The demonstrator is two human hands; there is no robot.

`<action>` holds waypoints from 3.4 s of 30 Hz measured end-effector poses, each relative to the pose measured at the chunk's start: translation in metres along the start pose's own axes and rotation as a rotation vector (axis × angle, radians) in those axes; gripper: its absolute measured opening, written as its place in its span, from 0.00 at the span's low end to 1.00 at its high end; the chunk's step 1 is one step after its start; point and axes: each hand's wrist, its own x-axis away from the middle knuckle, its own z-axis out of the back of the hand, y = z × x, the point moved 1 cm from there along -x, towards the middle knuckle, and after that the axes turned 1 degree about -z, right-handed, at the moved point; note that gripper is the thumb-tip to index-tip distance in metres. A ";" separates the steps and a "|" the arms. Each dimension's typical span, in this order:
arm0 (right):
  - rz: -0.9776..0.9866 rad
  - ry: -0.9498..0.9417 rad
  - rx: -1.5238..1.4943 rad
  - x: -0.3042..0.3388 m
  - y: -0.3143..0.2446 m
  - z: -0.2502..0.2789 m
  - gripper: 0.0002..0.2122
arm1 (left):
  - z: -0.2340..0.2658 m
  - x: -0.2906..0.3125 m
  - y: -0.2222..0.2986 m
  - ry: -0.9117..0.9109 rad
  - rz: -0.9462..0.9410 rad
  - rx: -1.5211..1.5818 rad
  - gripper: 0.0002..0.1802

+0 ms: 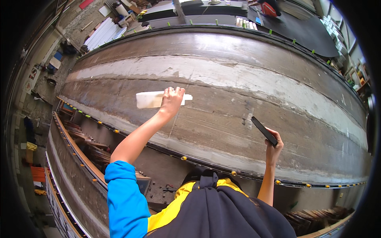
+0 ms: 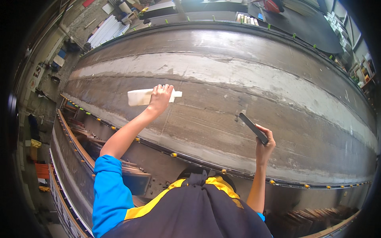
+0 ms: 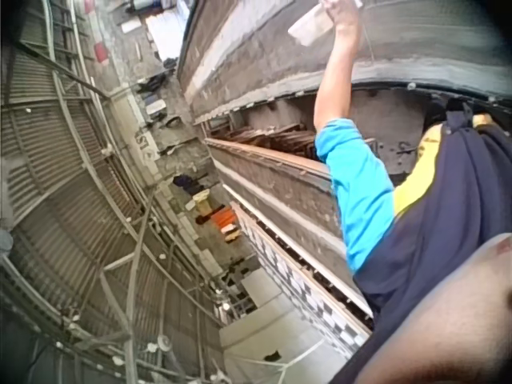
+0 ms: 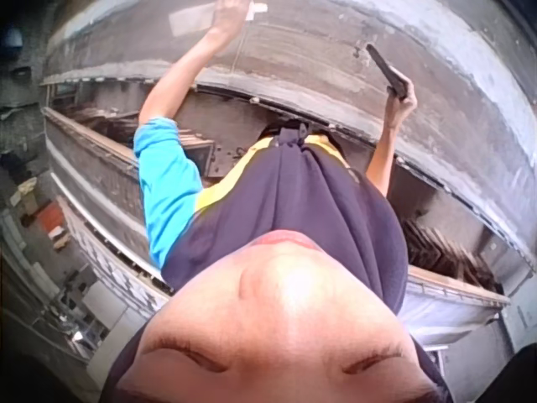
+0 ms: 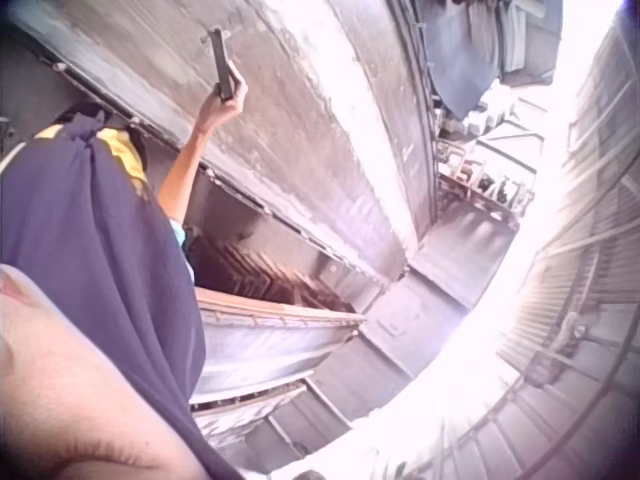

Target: The person pours a white liquid from a plastic container onto a large wooden surface and spreads it evenly using a black scraper. The person moves along the curved surface, repeatedly pouring and scraping to cover the area.

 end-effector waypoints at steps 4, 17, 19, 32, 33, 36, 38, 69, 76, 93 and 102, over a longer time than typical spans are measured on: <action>0.026 0.015 -0.061 -0.001 -0.005 0.029 0.17 | -0.007 -0.033 0.045 0.011 -0.059 -0.115 0.16; -0.156 0.268 -0.141 0.032 0.028 0.093 0.17 | 0.059 -0.103 0.182 -0.020 -0.374 0.068 0.27; -0.106 0.314 -0.073 0.030 0.022 0.092 0.17 | 0.059 -0.108 0.187 -0.042 -0.380 0.074 0.27; -0.114 0.210 0.244 0.017 -0.036 -0.013 0.16 | 0.005 -0.056 0.008 -0.137 -0.047 0.280 0.32; -0.113 0.195 0.251 0.015 -0.040 -0.031 0.16 | 0.000 -0.048 -0.009 -0.125 -0.031 0.354 0.33; -0.065 0.210 0.346 0.014 -0.044 -0.086 0.18 | -0.008 -0.028 -0.057 -0.067 0.035 0.610 0.35; -0.140 0.206 0.468 0.012 -0.057 -0.121 0.19 | -0.012 -0.018 -0.081 -0.109 0.134 0.830 0.36; -0.228 0.125 1.433 -0.044 -0.035 -0.376 0.21 | -0.107 0.083 -0.216 0.508 0.679 1.887 0.36; 0.304 -0.219 1.301 -0.011 -0.071 -0.503 0.20 | -0.113 0.086 -0.223 0.531 0.676 1.862 0.35; -0.163 -0.355 0.700 -0.043 -0.094 -0.486 0.30 | -0.112 0.102 -0.242 0.634 0.713 1.811 0.35; -0.207 -0.072 0.296 -0.070 -0.014 -0.370 0.26 | -0.113 0.116 -0.247 0.584 0.753 1.807 0.35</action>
